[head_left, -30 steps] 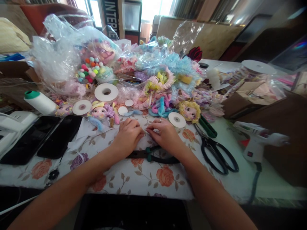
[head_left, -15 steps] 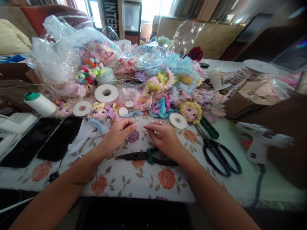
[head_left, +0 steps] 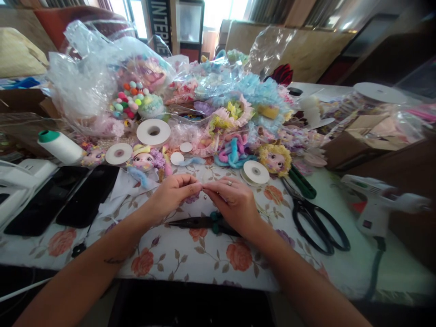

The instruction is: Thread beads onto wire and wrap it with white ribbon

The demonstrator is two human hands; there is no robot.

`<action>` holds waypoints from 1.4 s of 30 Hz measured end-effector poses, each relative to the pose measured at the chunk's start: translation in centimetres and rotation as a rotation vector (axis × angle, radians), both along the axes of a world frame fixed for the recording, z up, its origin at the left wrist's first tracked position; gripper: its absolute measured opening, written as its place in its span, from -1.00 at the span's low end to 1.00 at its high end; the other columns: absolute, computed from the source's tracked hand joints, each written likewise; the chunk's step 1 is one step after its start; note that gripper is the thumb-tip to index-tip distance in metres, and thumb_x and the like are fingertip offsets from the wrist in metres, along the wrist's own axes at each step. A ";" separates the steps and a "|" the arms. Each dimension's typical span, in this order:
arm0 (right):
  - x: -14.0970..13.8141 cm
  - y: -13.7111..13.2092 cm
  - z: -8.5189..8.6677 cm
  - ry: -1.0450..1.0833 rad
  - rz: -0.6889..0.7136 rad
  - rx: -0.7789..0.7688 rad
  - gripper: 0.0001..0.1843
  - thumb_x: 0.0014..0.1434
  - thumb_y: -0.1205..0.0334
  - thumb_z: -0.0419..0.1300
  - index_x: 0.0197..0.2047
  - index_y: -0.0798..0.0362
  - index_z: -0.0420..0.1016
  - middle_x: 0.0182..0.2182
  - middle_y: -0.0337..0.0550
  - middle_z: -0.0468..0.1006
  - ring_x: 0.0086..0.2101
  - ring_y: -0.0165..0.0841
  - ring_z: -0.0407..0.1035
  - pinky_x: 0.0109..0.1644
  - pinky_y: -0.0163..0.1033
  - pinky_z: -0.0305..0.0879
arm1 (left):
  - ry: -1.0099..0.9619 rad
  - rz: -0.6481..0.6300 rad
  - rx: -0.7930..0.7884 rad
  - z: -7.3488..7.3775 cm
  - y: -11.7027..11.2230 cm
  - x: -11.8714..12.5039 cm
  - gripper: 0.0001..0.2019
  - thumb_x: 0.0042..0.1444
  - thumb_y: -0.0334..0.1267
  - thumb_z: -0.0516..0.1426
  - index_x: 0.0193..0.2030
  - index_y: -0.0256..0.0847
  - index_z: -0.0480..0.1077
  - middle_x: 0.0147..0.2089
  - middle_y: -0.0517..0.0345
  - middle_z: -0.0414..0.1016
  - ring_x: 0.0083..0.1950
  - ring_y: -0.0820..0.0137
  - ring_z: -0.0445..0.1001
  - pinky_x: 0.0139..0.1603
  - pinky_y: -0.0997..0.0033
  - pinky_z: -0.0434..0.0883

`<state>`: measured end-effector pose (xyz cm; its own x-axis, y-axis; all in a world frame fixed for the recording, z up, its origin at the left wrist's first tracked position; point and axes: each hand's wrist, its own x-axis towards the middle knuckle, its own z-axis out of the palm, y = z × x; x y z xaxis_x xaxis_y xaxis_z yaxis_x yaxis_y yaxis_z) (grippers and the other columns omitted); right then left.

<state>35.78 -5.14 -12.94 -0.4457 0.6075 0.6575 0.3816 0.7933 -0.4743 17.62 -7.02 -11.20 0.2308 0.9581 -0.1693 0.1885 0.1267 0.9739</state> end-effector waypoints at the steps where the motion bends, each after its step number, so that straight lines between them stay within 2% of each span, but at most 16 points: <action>1: 0.0 0.0 0.1 -0.001 -0.004 0.004 -0.89 0.20 0.38 0.15 -0.26 0.06 0.51 -0.45 -0.18 0.55 -0.39 -0.38 0.37 -0.27 -0.26 0.35 | -0.004 0.001 0.008 0.1 0.0 0.0 -0.73 0.12 -0.08 0.12 -0.43 -0.25 0.34 -0.54 0.26 0.17 -0.50 0.53 0.13 -0.54 0.53 0.12; 5: -0.2 -0.1 0.3 0.002 -0.011 0.020 -0.90 0.20 0.39 0.13 -0.30 0.07 0.46 -0.46 -0.18 0.51 -0.37 -0.37 0.35 -0.21 -0.24 0.33 | 0.000 0.027 0.086 0.5 -0.1 0.1 -0.69 0.17 -0.09 0.07 -0.48 -0.26 0.34 -0.55 0.25 0.19 -0.51 0.54 0.15 -0.53 0.53 0.15; 7: -0.3 -0.2 0.4 0.016 -0.021 -0.001 -0.90 0.19 0.39 0.12 -0.32 0.06 0.45 -0.46 -0.20 0.49 -0.37 -0.38 0.34 -0.21 -0.24 0.32 | 0.016 0.047 0.147 0.4 -0.1 0.0 -0.75 0.17 -0.10 0.09 -0.36 -0.25 0.42 -0.50 0.23 0.28 -0.48 0.53 0.22 -0.51 0.54 0.21; 10: -0.3 -0.4 0.6 0.053 -0.060 -0.103 -0.91 0.18 0.37 0.13 -0.33 0.05 0.45 -0.47 -0.23 0.48 -0.39 -0.40 0.35 -0.26 -0.28 0.31 | 0.020 0.094 0.280 0.0 -0.2 0.0 -0.81 0.10 -0.17 0.19 -0.18 -0.19 0.48 -0.33 0.15 0.47 -0.35 0.47 0.40 -0.40 0.51 0.38; 12: -0.3 -0.6 0.8 0.079 -0.074 -0.206 -0.91 0.18 0.35 0.14 -0.34 0.05 0.45 -0.47 -0.25 0.48 -0.42 -0.42 0.36 -0.31 -0.31 0.31 | 0.024 0.122 0.413 -0.4 -0.3 0.1 -0.81 0.03 -0.22 0.25 -0.19 -0.18 0.51 -0.23 0.11 0.53 -0.24 0.40 0.47 -0.28 0.45 0.45; 15: -0.3 -0.8 1.0 0.112 -0.036 -0.346 -0.89 0.21 0.29 0.13 -0.35 0.05 0.45 -0.49 -0.26 0.48 -0.48 -0.45 0.35 -0.38 -0.35 0.30 | 0.061 0.156 0.610 -0.8 -0.4 0.3 -0.85 0.01 -0.26 0.28 -0.23 -0.15 0.56 -0.23 0.09 0.56 -0.20 0.36 0.51 -0.21 0.41 0.49; 20: -0.3 -0.9 0.9 0.170 0.019 -0.439 -0.89 0.21 0.26 0.16 -0.33 0.06 0.49 -0.48 -0.26 0.52 -0.50 -0.47 0.36 -0.42 -0.39 0.30 | 0.050 0.222 0.688 -1.2 -0.5 0.7 -0.90 0.01 -0.28 0.28 -0.30 -0.13 0.59 -0.30 0.12 0.58 -0.29 0.39 0.53 -0.32 0.44 0.52; 26: -0.5 -0.8 0.8 0.205 0.014 -0.408 -0.89 0.20 0.29 0.17 -0.33 0.04 0.52 -0.44 -0.25 0.57 -0.44 -0.44 0.43 -0.36 -0.37 0.35 | 0.042 0.299 0.727 -1.4 -0.9 1.4 -0.92 0.03 -0.33 0.26 -0.30 -0.16 0.57 -0.31 0.14 0.56 -0.30 0.44 0.51 -0.35 0.49 0.50; 33: -0.7 -1.1 0.6 0.182 -0.034 -0.355 -0.89 0.21 0.31 0.14 -0.27 0.04 0.50 -0.39 -0.21 0.59 -0.43 -0.42 0.45 -0.33 -0.33 0.38 | 0.136 0.340 0.943 -1.5 -1.0 1.7 -0.91 0.05 -0.33 0.25 -0.27 -0.13 0.56 -0.31 0.14 0.55 -0.29 0.43 0.51 -0.27 0.44 0.50; 42: -0.7 -1.2 0.3 0.133 -0.073 -0.139 -0.88 0.21 0.36 0.12 -0.27 0.00 0.48 -0.38 -0.20 0.57 -0.35 -0.37 0.45 -0.25 -0.25 0.39 | 0.243 0.348 1.012 -1.5 -1.3 1.7 -0.89 0.09 -0.33 0.22 -0.24 -0.15 0.55 -0.26 0.12 0.59 -0.25 0.41 0.55 -0.19 0.41 0.53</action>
<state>35.12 -6.37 -12.63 -0.3120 0.7239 0.6153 0.3626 0.6893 -0.6272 19.35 -8.34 -12.70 -0.0126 0.6855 0.7279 0.4982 -0.6269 0.5990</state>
